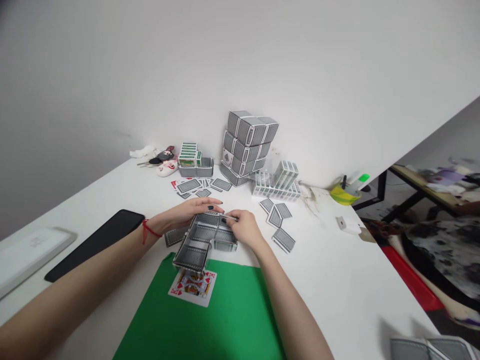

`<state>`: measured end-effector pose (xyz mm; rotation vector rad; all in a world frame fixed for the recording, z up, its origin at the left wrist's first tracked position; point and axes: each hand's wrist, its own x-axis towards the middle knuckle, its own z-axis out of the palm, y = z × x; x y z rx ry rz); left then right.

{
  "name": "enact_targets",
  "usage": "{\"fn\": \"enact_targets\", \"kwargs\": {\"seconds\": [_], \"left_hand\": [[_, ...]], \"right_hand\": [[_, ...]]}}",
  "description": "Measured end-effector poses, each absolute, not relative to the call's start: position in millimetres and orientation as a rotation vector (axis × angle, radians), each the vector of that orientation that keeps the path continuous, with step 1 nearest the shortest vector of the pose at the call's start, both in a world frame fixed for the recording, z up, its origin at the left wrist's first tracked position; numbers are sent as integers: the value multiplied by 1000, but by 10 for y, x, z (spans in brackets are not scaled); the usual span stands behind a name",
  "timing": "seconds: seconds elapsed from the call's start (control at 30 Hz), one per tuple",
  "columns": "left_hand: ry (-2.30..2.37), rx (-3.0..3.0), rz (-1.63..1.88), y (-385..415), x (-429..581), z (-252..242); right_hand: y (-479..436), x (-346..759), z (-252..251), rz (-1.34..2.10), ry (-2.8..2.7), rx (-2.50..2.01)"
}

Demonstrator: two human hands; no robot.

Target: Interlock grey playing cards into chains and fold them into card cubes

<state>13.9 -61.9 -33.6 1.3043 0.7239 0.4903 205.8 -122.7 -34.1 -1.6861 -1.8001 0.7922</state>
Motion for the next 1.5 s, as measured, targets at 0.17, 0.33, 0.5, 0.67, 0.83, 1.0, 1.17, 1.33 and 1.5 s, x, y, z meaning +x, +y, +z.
{"fn": "enact_targets", "kwargs": {"seconds": [0.17,0.33,0.5,0.67,0.83,1.0,1.17,1.33,1.5], "left_hand": [[628,1308,489,-632,142,-320],[608,1290,727,-586,118,-258],[569,1475,755,-524,-10,-198],[595,1671,676,-572,6,-179],[588,1730,770,-587,70,-225],[672,1877,821,-620,77,-203],[757,2136,873,-675,39,-35],[841,2368,1088,-648,-3,-17],[875,2673,1103,-655,68,-172]], "right_hand": [[-1218,2067,-342,811,-1830,-1682],[-1235,2111,-283,645,-1701,-1607],[-1303,2110,-215,58,-1621,-1362],[-1303,2104,-210,-33,-1643,-1282],[-1238,2182,-207,398,-1635,-1355],[-1282,2198,-118,550,-1669,-1333],[-1312,2216,-60,566,-1635,-1291],[-1260,2254,-110,831,-1467,-1272],[-1196,2176,-235,801,-1434,-1100]]}}
